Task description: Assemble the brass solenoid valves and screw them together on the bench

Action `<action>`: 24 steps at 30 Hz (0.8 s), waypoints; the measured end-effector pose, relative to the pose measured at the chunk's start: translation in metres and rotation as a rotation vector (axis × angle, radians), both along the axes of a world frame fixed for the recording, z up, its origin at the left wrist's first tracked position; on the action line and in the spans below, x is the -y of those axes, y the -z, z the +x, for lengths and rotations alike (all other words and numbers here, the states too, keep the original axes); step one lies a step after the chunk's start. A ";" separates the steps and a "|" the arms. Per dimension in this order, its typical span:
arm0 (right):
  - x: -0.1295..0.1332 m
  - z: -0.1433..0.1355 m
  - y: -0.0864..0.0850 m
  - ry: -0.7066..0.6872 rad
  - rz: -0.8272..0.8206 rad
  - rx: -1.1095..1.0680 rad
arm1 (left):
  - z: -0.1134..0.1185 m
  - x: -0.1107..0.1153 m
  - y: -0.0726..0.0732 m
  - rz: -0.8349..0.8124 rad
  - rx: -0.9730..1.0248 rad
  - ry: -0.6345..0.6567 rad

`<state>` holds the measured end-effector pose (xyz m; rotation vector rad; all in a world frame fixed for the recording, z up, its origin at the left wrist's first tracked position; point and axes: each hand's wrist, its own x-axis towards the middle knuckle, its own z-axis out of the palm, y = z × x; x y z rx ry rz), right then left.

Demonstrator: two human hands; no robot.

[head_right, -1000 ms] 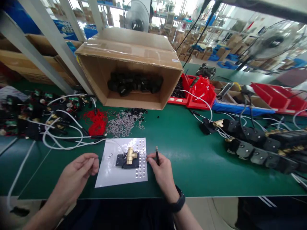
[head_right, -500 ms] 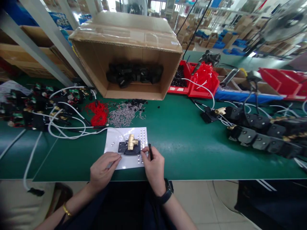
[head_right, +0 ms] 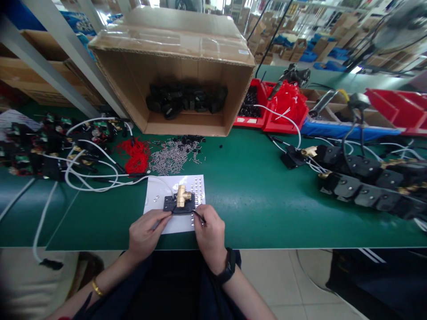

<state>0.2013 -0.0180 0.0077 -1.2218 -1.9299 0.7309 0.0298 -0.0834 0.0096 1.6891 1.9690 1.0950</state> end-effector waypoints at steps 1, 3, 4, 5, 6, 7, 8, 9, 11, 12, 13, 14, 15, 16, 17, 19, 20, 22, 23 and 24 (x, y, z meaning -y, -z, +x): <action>0.000 0.000 0.001 -0.008 0.018 0.006 | 0.001 0.000 -0.001 0.009 0.010 -0.011; 0.000 -0.001 0.004 -0.009 0.031 0.021 | 0.002 -0.001 -0.002 0.030 0.026 -0.024; 0.000 -0.001 0.005 0.000 0.026 0.028 | 0.003 -0.001 -0.003 0.042 0.032 -0.023; 0.000 0.000 0.006 0.005 0.017 0.032 | 0.004 -0.001 -0.003 0.050 0.035 -0.017; 0.000 0.000 0.006 0.006 0.009 0.032 | 0.004 -0.001 -0.003 0.057 0.036 -0.011; -0.001 0.000 0.006 -0.005 0.005 0.028 | 0.005 -0.001 -0.002 0.061 0.033 -0.007; -0.001 0.001 0.006 -0.026 0.003 0.022 | 0.005 -0.001 -0.002 0.060 0.026 -0.008; -0.001 0.002 0.006 -0.055 0.001 0.016 | 0.006 -0.002 -0.001 0.054 0.018 -0.015; -0.001 0.003 0.005 -0.109 -0.009 0.017 | 0.006 -0.003 0.000 0.032 0.002 -0.036; 0.000 0.005 0.005 -0.131 -0.020 0.023 | 0.005 -0.004 -0.001 0.016 -0.001 -0.043; 0.001 0.006 0.005 -0.154 -0.031 0.026 | 0.005 -0.005 -0.001 -0.002 0.000 -0.048; 0.001 0.007 0.005 -0.174 -0.043 0.027 | 0.005 -0.006 -0.002 -0.020 0.004 -0.054; 0.002 0.009 0.005 -0.185 -0.056 0.025 | 0.006 -0.006 -0.003 -0.040 0.012 -0.061; 0.002 0.010 0.004 -0.187 -0.068 0.023 | 0.006 -0.006 -0.004 -0.065 0.023 -0.067; 0.001 0.011 0.002 -0.183 -0.079 0.021 | 0.007 -0.006 -0.005 -0.092 0.038 -0.074; -0.005 0.012 -0.002 -0.179 -0.102 0.049 | 0.009 -0.006 -0.007 -0.155 0.093 -0.098; -0.009 0.012 -0.006 -0.191 -0.111 0.086 | 0.008 -0.006 -0.009 -0.179 0.147 -0.130; -0.020 0.009 -0.013 -0.252 -0.122 0.196 | 0.003 -0.009 -0.016 -0.190 0.341 -0.250; -0.025 0.007 -0.018 -0.298 -0.126 0.255 | -0.003 -0.012 -0.021 -0.176 0.490 -0.321; -0.030 0.004 -0.022 -0.345 -0.130 0.308 | -0.010 -0.017 -0.028 -0.170 0.675 -0.379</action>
